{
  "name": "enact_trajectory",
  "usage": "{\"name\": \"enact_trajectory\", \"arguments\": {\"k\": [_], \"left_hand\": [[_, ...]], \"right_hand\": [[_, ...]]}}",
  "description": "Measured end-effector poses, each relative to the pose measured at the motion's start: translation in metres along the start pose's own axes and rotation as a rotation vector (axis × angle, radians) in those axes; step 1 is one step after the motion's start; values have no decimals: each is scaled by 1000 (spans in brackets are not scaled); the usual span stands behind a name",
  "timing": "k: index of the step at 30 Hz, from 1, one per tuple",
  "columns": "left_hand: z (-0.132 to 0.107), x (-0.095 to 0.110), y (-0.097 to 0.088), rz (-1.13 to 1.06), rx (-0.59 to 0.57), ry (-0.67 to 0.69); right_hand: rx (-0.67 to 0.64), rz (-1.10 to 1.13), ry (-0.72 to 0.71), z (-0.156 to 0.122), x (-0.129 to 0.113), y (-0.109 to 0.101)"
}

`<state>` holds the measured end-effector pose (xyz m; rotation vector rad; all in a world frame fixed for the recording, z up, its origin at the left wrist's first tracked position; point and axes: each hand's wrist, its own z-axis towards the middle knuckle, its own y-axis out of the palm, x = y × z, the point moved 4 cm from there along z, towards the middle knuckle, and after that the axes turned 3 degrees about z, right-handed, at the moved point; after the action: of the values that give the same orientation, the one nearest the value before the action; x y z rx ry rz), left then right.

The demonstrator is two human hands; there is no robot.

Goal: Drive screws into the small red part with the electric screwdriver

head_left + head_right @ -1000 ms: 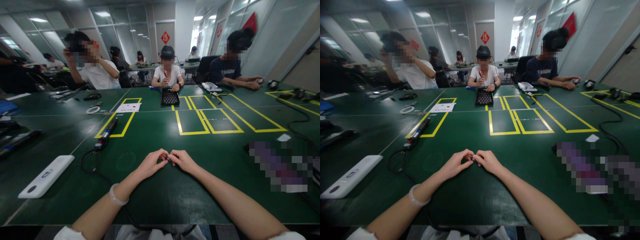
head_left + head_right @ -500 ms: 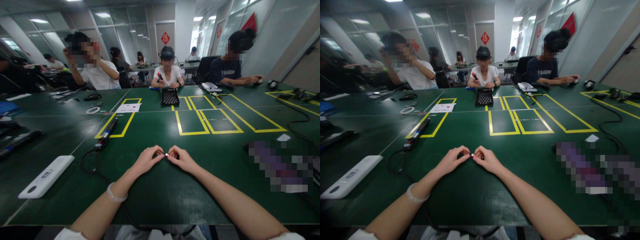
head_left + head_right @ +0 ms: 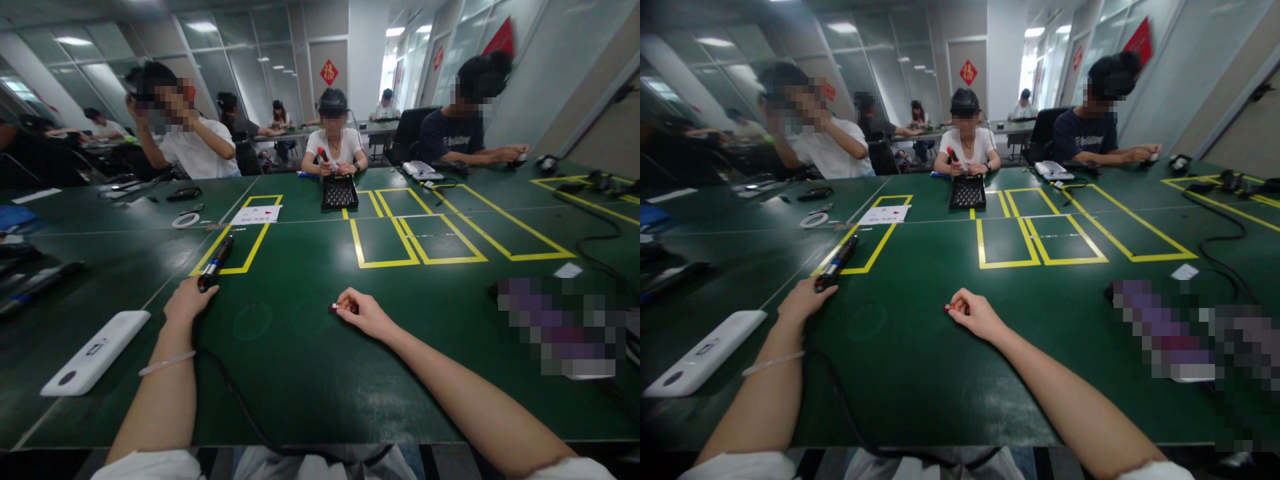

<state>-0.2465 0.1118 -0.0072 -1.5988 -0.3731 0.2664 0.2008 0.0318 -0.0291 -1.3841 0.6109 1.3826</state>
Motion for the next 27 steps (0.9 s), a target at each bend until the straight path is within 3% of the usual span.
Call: {"name": "enact_trajectory", "arguments": {"k": [7, 12, 19, 27], "left_hand": [[2, 13, -1, 58, 47, 88], [-14, 38, -5, 121, 81, 77], [-48, 91, -2, 174, 127, 202], [-112, 175, 7, 110, 162, 539]], "right_hand": [[-15, 1, 2, 0, -1, 1], [-24, -14, -1, 1, 1, 2], [-31, -23, -4, 1, -1, 2], [-21, -32, -19, 2, 1, 2]]}}
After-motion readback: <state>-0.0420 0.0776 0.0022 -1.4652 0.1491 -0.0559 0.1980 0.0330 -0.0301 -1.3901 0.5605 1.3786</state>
